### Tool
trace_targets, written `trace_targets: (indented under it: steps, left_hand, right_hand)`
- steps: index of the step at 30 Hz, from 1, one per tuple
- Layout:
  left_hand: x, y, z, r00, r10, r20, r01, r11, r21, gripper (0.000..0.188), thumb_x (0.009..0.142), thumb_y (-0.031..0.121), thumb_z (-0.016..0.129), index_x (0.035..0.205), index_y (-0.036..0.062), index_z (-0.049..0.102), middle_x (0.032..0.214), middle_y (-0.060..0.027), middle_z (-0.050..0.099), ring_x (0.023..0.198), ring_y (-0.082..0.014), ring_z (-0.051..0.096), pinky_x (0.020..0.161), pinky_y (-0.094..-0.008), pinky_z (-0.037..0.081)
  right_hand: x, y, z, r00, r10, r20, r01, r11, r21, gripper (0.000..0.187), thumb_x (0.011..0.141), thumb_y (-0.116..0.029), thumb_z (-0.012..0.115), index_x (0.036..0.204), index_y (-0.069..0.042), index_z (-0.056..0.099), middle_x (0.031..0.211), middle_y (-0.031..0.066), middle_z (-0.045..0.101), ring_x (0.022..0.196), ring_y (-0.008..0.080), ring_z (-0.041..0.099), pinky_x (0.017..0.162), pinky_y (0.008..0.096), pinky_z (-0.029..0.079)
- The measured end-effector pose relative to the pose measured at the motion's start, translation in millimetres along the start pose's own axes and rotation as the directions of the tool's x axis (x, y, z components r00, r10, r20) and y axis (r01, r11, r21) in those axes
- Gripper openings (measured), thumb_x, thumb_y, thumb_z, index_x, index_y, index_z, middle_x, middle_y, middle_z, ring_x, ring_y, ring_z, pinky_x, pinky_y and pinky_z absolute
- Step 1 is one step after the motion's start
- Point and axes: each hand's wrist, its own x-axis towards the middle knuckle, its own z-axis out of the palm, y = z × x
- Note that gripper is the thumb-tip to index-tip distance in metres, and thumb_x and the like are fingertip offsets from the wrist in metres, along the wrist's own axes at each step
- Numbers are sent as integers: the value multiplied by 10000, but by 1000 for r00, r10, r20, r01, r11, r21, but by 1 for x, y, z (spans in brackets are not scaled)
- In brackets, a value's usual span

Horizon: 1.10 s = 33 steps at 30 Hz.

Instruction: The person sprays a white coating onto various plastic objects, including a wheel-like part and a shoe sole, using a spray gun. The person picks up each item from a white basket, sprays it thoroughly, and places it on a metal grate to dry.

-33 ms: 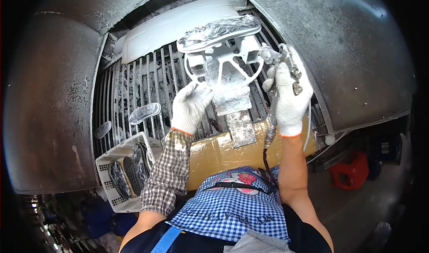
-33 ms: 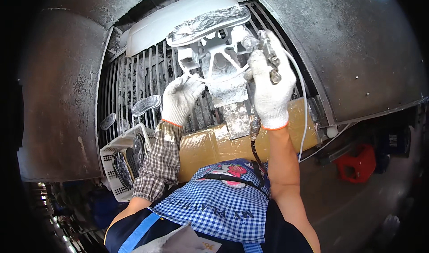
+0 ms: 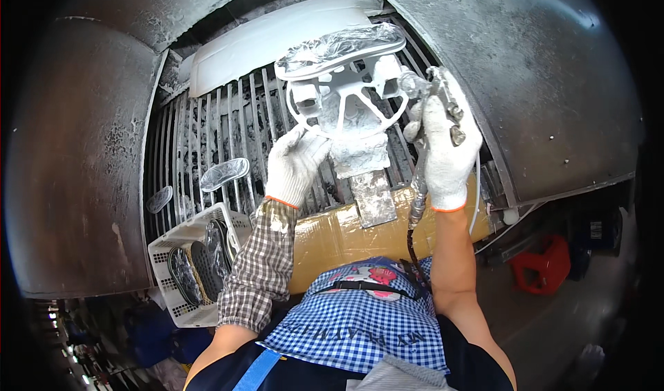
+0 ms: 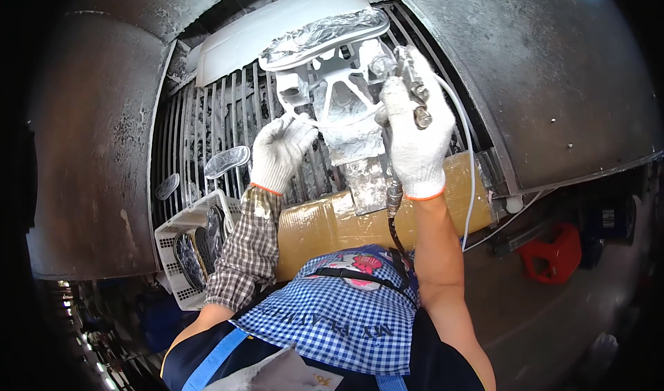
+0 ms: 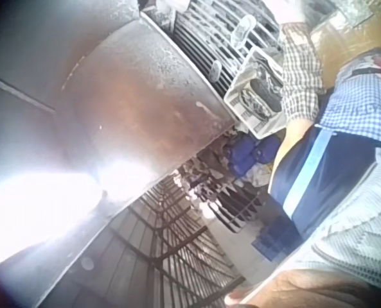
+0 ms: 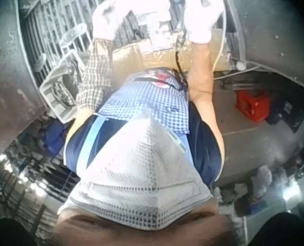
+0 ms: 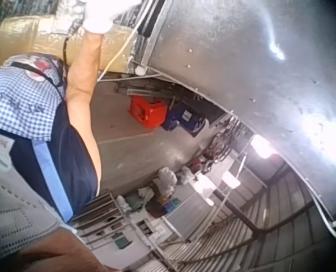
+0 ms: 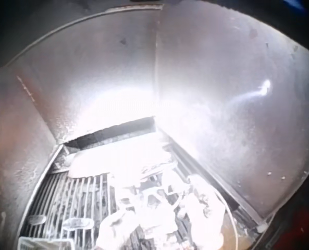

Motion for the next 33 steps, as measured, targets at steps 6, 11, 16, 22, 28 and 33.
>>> trace_targets:
  steps: [6, 11, 16, 22, 28, 33]
  left_hand:
    - [-2, 1, 7, 999, 24, 26, -25, 999, 26, 393, 914, 175, 716, 1214, -58, 616, 1210, -262, 681, 1135, -419, 695, 1002, -565, 594]
    - [1, 3, -4, 999, 39, 25, -40, 999, 28, 455, 927, 183, 702, 1288, -68, 583, 1257, -259, 661, 1183, -413, 673, 1035, -564, 573]
    - [1, 5, -6, 999, 39, 20, -40, 998, 52, 473, 927, 190, 700, 1316, -50, 577, 1338, -238, 628, 1261, -432, 623, 1048, -578, 552]
    - [-4, 8, 11, 998, 63, -3, -63, 996, 59, 358, 921, 186, 703, 1209, -16, 635, 1290, -217, 660, 1251, -466, 628, 1033, -625, 553]
    - [7, 20, -6, 995, 95, 14, -95, 995, 11, 219, 943, 157, 662, 1077, -16, 652, 1238, -245, 671, 1221, -469, 651, 1062, -634, 557]
    - [13, 27, -9, 990, 136, -25, -135, 991, 17, 186, 950, 136, 643, 1045, -24, 637, 1266, -283, 655, 1242, -467, 643, 1061, -621, 566]
  right_hand:
    - [-4, 3, 16, 994, 14, 106, -15, 1000, 5, 439, 1072, -81, 622, 1486, 55, 561, 1113, 85, 712, 826, 85, 637, 696, 241, 541]
    - [-7, 6, 11, 989, 55, 135, -72, 990, 123, 472, 1042, -41, 647, 1489, 81, 560, 1354, 147, 706, 1118, 135, 678, 890, 256, 566]
    - [-7, -4, 5, 994, 79, 69, -90, 980, 179, 455, 1059, -53, 638, 1489, 66, 548, 1121, 99, 734, 787, 80, 649, 655, 235, 547]
    - [-5, -18, -6, 997, 81, 7, -81, 977, 198, 451, 1074, -66, 623, 1502, 46, 534, 920, 33, 670, 726, 62, 607, 620, 226, 525]
    - [-3, -18, -25, 1000, 17, -14, -17, 999, 32, 452, 1101, -151, 588, 1513, 27, 529, 1020, 80, 698, 802, 91, 633, 652, 240, 552]
    - [-5, -29, -31, 996, 43, -76, -36, 995, 89, 437, 1089, -78, 602, 1504, 44, 532, 983, 66, 692, 730, 70, 599, 626, 235, 544]
